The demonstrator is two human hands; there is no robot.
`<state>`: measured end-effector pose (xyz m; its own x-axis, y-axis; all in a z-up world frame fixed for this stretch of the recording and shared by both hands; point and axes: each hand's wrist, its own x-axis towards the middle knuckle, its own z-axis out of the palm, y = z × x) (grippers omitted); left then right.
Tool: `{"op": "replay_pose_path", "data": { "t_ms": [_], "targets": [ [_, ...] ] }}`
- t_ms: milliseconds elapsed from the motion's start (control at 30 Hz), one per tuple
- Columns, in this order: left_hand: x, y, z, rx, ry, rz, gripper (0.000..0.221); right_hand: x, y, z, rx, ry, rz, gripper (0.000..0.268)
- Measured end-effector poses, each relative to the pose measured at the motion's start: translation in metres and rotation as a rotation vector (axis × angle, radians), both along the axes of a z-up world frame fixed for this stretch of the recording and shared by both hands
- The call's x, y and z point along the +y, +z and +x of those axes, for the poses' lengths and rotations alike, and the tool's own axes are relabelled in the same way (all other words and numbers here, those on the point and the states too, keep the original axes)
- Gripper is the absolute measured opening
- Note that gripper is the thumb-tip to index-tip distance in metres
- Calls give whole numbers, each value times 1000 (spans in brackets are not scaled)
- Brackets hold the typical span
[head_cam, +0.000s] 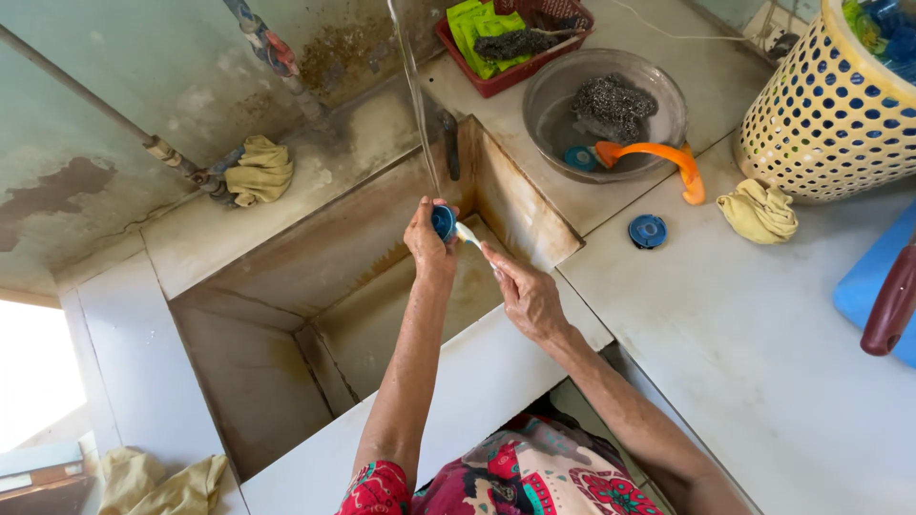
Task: Cleaning and scrubbing small plastic caps and components using a toothbrush and a small brush under a stream of water at a sink.
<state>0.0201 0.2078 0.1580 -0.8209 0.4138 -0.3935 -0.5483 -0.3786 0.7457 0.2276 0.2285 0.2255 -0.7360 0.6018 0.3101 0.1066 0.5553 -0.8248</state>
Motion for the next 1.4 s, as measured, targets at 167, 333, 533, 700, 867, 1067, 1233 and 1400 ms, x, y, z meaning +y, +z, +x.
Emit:
{"op": "replay_pose_path", "data": {
  "t_ms": [167,333,533,700,867,1067,1233,1400],
  "targets": [
    [5,-32,5,288,23,0,35,10,-13,-8,34,-15,-41,43],
    [0,-25,4,328,-2,1,36,10,1,-5,11,-9,-105,44],
    [-19,-28,5,-70,-116,425,34,-9,-6,2,44,70,-293,45],
    [-26,28,27,-303,-158,532,29,-16,-6,-1,-47,91,-11,46],
    [-16,-16,2,-146,-118,608,42,-27,-2,5,-21,77,24,46],
    [-9,12,12,53,310,247,51,-34,5,3,102,18,82,43],
    [-8,16,25,260,364,69,60,-34,5,-16,95,2,54,44],
    [-3,16,30,343,382,1,54,-31,25,-30,163,36,23,41]
  ]
}}
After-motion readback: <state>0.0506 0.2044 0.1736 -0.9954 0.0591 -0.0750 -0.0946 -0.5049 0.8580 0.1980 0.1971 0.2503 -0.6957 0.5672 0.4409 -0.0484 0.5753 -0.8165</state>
